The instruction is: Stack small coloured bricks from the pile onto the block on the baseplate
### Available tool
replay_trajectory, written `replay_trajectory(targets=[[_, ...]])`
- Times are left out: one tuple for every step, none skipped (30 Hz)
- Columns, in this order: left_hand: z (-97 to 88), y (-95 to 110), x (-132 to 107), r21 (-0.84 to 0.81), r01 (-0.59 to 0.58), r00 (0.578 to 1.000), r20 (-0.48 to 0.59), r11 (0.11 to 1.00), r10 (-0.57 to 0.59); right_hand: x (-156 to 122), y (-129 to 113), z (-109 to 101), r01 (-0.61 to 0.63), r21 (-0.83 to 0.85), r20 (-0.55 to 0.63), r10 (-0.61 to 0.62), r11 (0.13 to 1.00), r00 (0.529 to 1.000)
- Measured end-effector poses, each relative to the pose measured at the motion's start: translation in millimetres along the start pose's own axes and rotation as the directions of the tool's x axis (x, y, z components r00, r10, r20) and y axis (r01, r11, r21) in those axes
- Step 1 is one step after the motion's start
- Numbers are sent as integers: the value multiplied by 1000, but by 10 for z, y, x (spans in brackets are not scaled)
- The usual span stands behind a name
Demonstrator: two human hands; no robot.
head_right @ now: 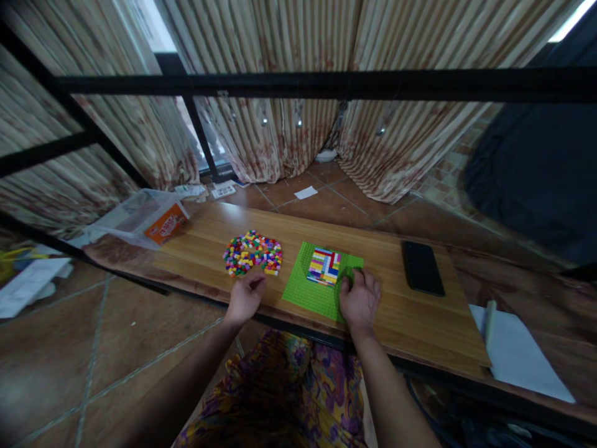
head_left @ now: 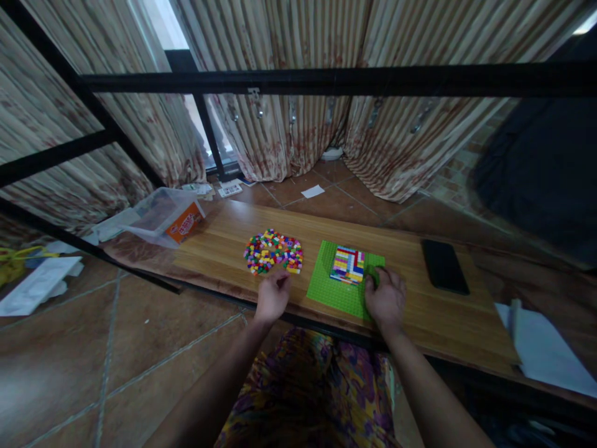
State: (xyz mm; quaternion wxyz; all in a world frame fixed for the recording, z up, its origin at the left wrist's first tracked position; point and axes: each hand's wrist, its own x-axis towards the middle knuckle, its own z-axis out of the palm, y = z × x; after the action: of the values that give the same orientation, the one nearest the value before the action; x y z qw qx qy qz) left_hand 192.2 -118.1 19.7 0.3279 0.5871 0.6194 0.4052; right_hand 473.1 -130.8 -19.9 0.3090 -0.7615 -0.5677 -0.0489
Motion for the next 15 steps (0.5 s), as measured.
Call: replay_trajectory(targets=[[-50,-45,-8,15,15,1000,-21,1000,-15,1,4,3,2,-6,4,-2,1000,1000],[-92,-78,-9,29,26,999,-41,999,-25,1,7,4,4,-12,9,-4,1000,1000],[-127,-99,-2,45,32,998,-57,998,-30,1,10,5,6,-17,13,-6,1000,1000],[-155,-109,12,63,35,997,-73,997,-30,1,13,4,8,-19,15,-7,1000,1000],[-177,-108,33,84,34,996,-87,996,-27,1,15,3,9,-17,13,-9,1000,1000],[-192,-99,58,105,31,995,-99,994,-20,0,17,2,11,-14,9,-11,1000,1000],[-201,-84,87,125,26,994,-106,992,-13,0,18,1,13,-9,4,-13,1000,1000],[-203,-65,119,143,20,994,-107,990,-4,-1,19,0,15,-5,1,-15,1000,1000],[-201,-44,153,162,11,995,-100,987,5,-1,20,0,17,-3,0,-17,1000,1000],[-193,-23,187,185,1,996,-89,983,16,-2,21,0,19,-3,1,-19,1000,1000],[-182,-1,223,218,-11,997,-78,976,29,-2,22,0,21,-4,3,-21,1000,1000],[-168,19,259,263,-23,997,-70,965,43,-2,24,0,22,-5,6,-22,1000,1000],[-153,37,296,320,-32,997,-63,947,55,-2,26,1,23,-6,8,-23,1000,1000],[-138,54,335,386,-35,996,-60,922,63,-2,28,2,23,-5,10,-23,1000,1000],[-123,68,374,454,-33,996,-57,890,66,-2,30,4,21,-5,12,-21,1000,1000]])
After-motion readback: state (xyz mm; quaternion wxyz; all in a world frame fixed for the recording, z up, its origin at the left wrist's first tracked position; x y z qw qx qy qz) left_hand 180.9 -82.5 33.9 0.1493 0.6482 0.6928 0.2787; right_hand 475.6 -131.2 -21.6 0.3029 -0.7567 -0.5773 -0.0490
